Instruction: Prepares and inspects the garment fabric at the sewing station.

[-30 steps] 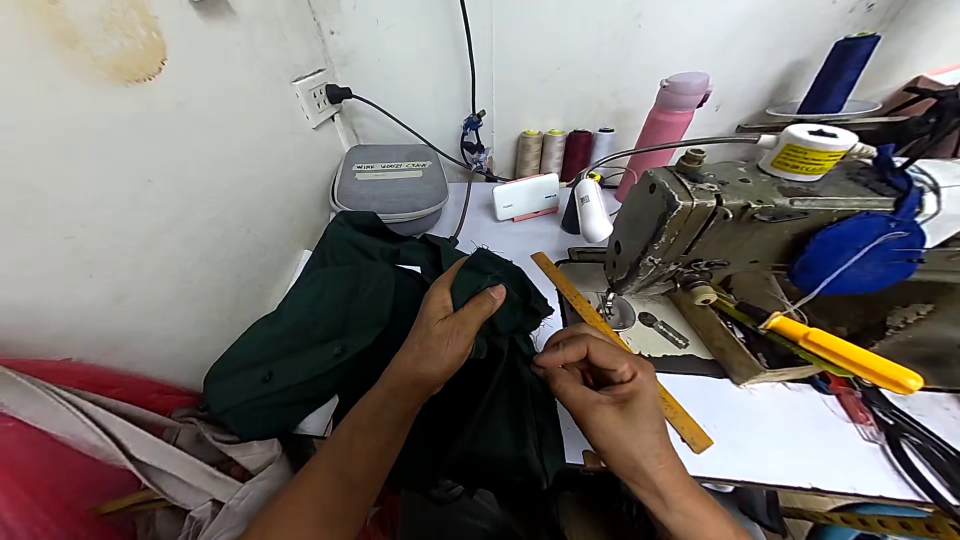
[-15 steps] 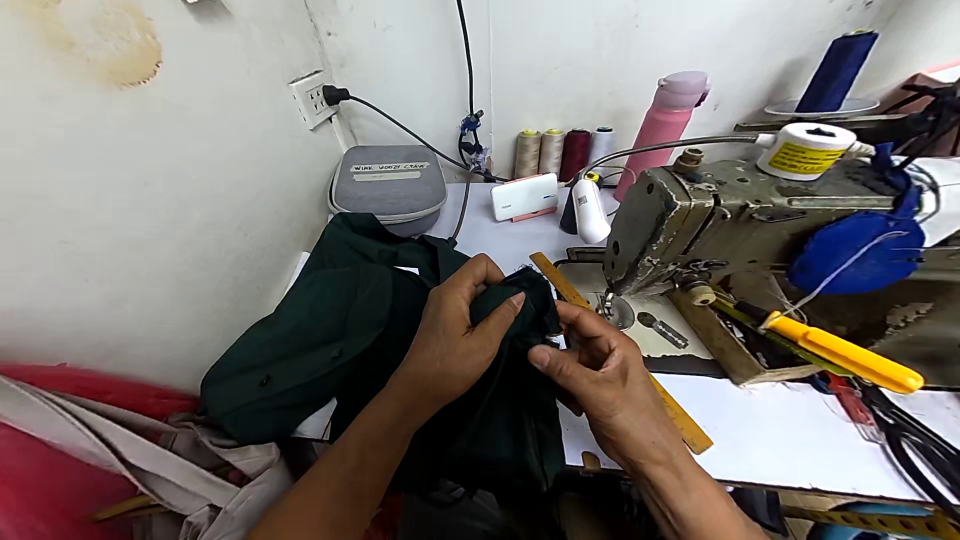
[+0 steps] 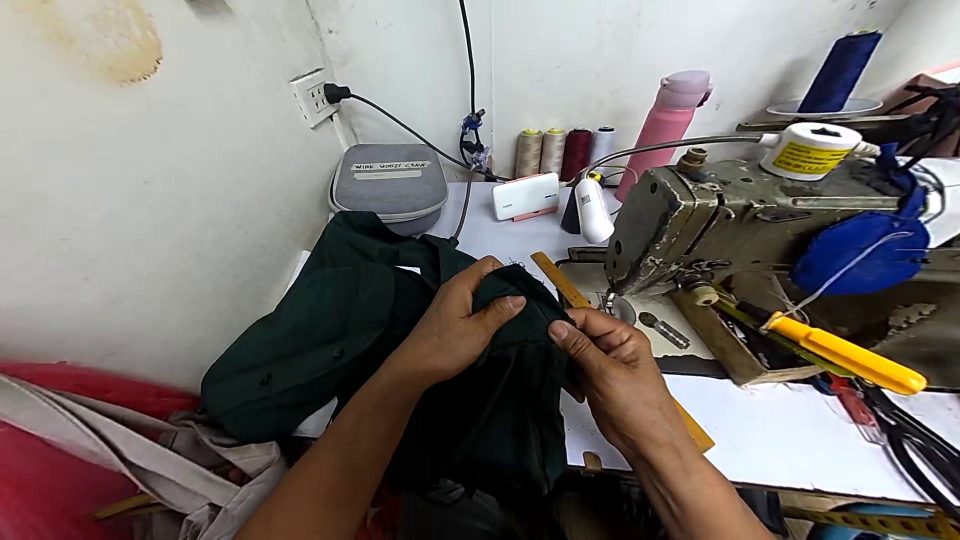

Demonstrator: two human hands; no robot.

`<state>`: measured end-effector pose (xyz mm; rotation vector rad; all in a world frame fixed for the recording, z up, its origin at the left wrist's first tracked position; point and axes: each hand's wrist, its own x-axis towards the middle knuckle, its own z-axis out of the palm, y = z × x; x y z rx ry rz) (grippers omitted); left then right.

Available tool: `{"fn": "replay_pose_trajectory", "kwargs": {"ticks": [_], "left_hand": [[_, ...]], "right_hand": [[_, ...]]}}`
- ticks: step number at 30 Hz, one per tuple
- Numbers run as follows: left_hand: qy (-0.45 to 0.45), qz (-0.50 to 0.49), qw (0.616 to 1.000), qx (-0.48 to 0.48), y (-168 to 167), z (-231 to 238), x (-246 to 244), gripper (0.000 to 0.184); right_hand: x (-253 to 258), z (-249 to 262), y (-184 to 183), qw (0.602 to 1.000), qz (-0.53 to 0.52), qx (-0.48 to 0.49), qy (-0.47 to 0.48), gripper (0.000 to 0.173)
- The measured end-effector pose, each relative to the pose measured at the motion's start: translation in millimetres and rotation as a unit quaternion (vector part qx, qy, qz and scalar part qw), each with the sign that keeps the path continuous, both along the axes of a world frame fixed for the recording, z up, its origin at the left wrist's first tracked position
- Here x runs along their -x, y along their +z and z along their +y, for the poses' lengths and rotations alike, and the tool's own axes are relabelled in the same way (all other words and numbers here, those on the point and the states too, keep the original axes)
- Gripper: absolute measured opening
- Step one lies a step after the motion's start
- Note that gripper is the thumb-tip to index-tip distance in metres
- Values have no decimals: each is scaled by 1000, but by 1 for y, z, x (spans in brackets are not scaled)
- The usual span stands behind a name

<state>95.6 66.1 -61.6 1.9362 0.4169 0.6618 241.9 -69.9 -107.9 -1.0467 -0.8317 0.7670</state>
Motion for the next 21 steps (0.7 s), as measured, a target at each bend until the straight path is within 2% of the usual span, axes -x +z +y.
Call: {"fn": "replay_pose_trajectory", "kwargs": {"ticks": [4,12,18,21], "left_hand": [[-37,-24,999,11,6,5,0,11],[-51,-11,998,31,12,4,0,16],[-96,-16,995,31,18,16,9,21],[-36,-16,999,-34,19,13,11,25]], "right_hand": [[0,0,0,1000,22,5,16,17],[-1,-2,2,999,37,12,30,20],[-3,-4,-1,998,43,10,33,20],[-4,-5,0,998,42,8,35,20]]}}
